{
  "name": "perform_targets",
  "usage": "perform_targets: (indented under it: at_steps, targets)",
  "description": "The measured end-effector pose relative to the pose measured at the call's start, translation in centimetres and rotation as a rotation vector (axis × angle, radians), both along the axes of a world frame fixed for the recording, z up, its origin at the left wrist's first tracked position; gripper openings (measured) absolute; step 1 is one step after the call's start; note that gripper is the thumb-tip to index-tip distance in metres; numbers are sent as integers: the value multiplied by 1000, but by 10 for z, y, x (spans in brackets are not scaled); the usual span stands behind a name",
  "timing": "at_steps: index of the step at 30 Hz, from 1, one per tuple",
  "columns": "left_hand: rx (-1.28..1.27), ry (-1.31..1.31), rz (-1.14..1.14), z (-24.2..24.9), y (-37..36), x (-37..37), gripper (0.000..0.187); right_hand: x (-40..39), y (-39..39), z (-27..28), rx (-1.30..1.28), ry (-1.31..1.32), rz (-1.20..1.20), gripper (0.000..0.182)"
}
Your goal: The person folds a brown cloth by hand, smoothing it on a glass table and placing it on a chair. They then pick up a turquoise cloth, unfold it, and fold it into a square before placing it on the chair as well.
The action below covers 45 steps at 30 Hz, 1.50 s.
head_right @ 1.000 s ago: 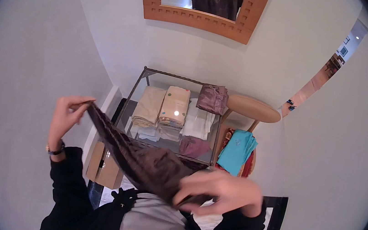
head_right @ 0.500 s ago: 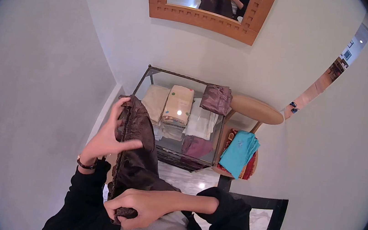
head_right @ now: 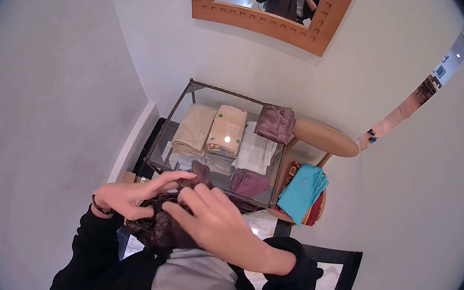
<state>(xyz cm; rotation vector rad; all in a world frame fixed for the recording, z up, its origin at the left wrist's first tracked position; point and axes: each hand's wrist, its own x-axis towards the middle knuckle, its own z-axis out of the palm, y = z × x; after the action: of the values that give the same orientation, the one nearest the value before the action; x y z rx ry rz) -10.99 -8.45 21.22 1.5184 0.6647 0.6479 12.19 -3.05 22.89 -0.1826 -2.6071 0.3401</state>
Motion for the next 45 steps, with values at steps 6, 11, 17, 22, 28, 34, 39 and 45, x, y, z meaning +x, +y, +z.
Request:
perform_targets:
  at_steps: [6, 11, 17, 22, 28, 34, 39, 45]
  targets:
    - [122, 164, 33, 9, 2, 5, 95, -5, 0, -15, -62, 106, -131, 29]
    - [156, 235, 80, 2, 2, 6, 90, -3, 7, -26, -2, 145, -127, 31]
    - [283, 267, 135, 1, 5, 7, 89, -8, 18, -43, -85, 228, -89, 33]
    - [259, 332, 137, -2, 10, 8, 84, -9, 16, -44, -86, 234, -169, 41]
    - [299, 380, 124, 2, 14, 9, 73, -8, 14, -40, 22, 77, -295, 39]
    - [287, 488, 288, 16, 13, -1, 61, 5, 31, -46, -266, 111, -290, 29]
    - [468, 521, 351, 12, 7, -13, 38, 22, 47, -41, -563, 97, -246, 26]
    - [865, 941, 588, 22, -17, 10, 26, 32, 57, -37, -729, 36, -144, 24]
